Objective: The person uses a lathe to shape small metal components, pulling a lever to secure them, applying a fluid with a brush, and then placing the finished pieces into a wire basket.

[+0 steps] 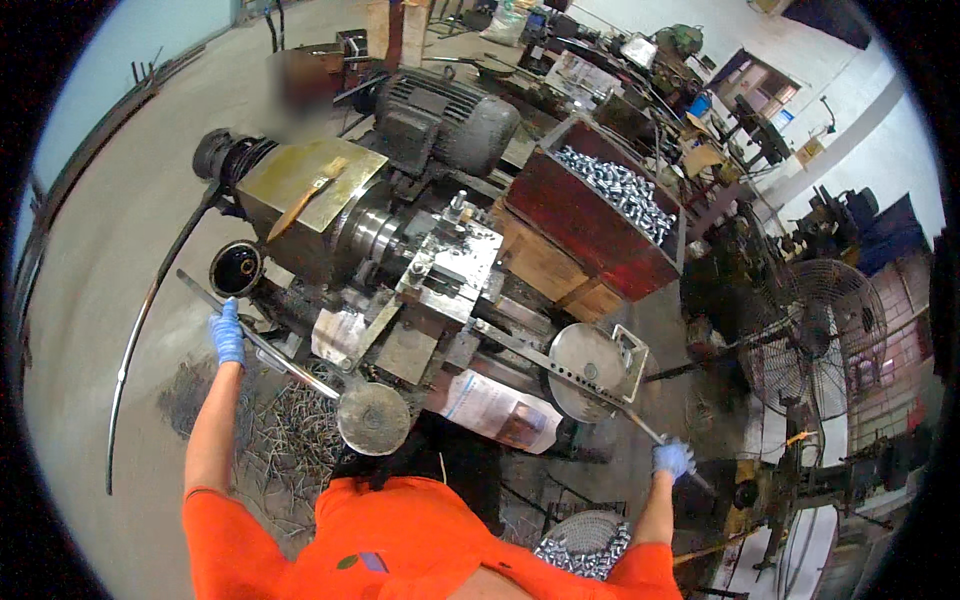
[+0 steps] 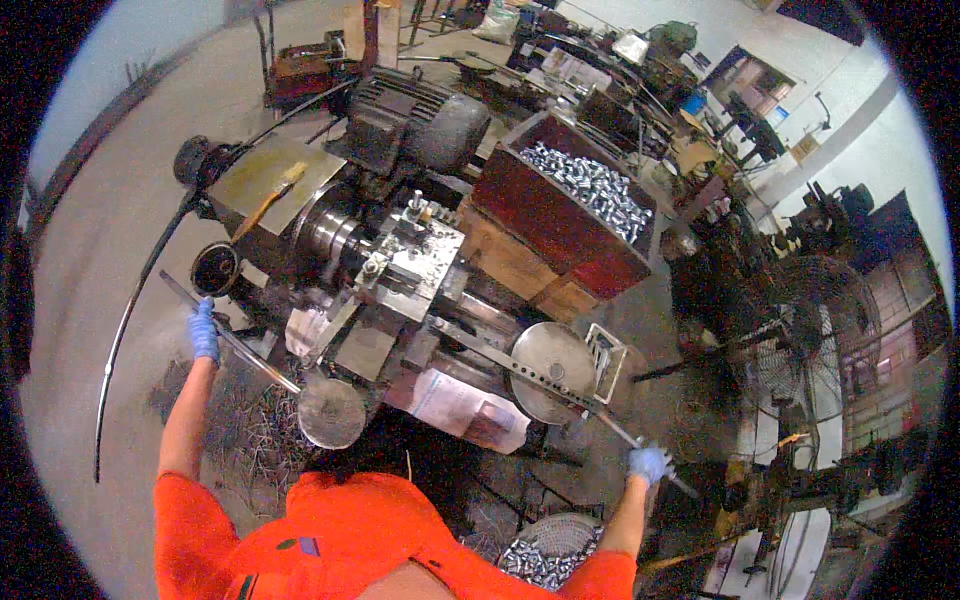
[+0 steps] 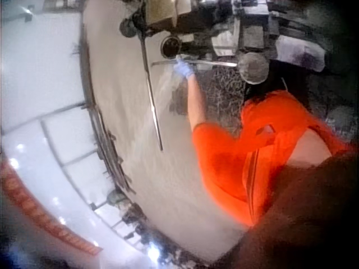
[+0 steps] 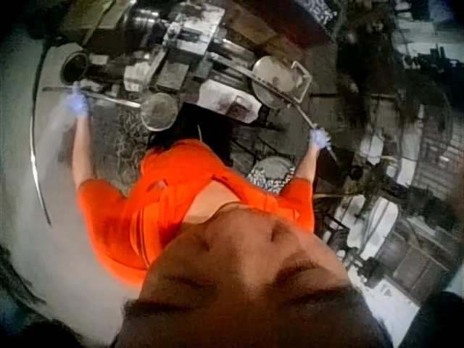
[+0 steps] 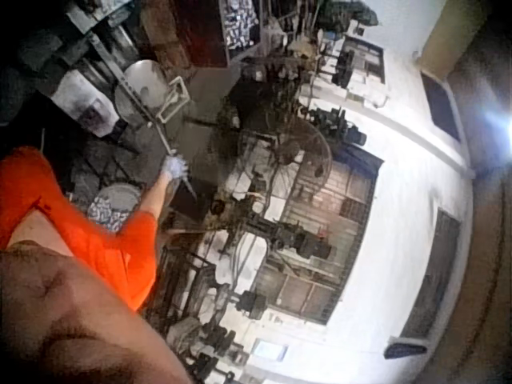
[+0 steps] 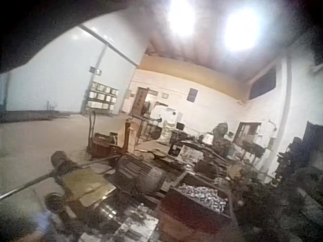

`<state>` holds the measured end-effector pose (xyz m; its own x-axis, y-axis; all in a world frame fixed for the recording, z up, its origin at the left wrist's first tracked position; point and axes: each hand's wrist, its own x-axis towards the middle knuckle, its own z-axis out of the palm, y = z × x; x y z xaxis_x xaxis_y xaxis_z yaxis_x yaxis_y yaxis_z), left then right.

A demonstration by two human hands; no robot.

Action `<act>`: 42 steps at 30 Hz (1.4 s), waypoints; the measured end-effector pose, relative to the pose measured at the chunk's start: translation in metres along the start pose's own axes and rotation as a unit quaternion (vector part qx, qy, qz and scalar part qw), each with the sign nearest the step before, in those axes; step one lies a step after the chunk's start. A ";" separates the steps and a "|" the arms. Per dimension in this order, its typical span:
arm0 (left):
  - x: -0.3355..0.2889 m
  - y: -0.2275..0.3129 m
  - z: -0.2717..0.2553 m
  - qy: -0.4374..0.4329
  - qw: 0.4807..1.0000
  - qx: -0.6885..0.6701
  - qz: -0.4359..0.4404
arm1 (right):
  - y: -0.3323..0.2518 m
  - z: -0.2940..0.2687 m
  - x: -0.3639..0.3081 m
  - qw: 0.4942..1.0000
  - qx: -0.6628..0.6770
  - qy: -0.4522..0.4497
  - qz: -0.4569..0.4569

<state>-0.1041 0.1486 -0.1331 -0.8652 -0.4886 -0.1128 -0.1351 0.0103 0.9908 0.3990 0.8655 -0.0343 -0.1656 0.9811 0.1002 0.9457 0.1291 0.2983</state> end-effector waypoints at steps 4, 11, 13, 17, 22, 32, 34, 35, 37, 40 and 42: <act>-0.002 0.010 -0.001 -0.056 0.997 0.046 -0.015 | -0.054 -0.014 0.019 0.997 0.010 0.065 -0.033; 0.034 -0.031 -0.068 -0.139 0.989 -0.038 -0.040 | -0.074 -0.005 -0.076 0.959 0.163 0.159 -0.170; 0.065 -0.081 -0.077 -0.186 0.954 0.215 0.096 | -0.062 0.019 -0.113 0.955 0.236 0.090 -0.153; 0.020 -0.051 -0.035 -0.293 0.640 0.649 0.288 | -0.040 0.033 -0.163 0.956 0.263 -0.011 -0.130; 0.016 -0.050 0.003 -0.318 0.582 0.661 0.351 | -0.045 0.043 -0.196 0.934 0.323 -0.046 -0.146; -0.005 -0.049 -0.005 -0.367 0.554 0.705 0.245 | -0.072 -0.019 -0.193 0.899 0.381 -0.046 -0.210; -0.017 -0.052 0.001 -0.330 0.596 0.701 0.209 | -0.082 -0.043 -0.180 0.890 0.400 -0.012 -0.219; -0.020 -0.056 0.003 -0.312 0.616 0.698 0.191 | -0.089 -0.057 -0.174 0.884 0.406 0.015 -0.233; -0.026 -0.070 -0.013 -0.252 0.727 0.612 0.185 | -0.119 -0.110 -0.172 0.859 0.427 0.044 -0.280; 0.000 -0.112 -0.057 -0.261 0.781 0.540 0.175 | -0.184 -0.184 -0.185 0.800 0.469 0.060 -0.370; 0.008 -0.052 -0.065 -0.303 0.727 0.606 0.113 | -0.227 -0.230 -0.198 0.749 0.473 0.054 -0.461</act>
<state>-0.0722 0.0873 -0.1801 -0.9353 0.1158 -0.3344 0.0354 0.9708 0.2371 0.1532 0.6087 0.0961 -0.8439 0.4013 0.3560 0.1827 0.8389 -0.5127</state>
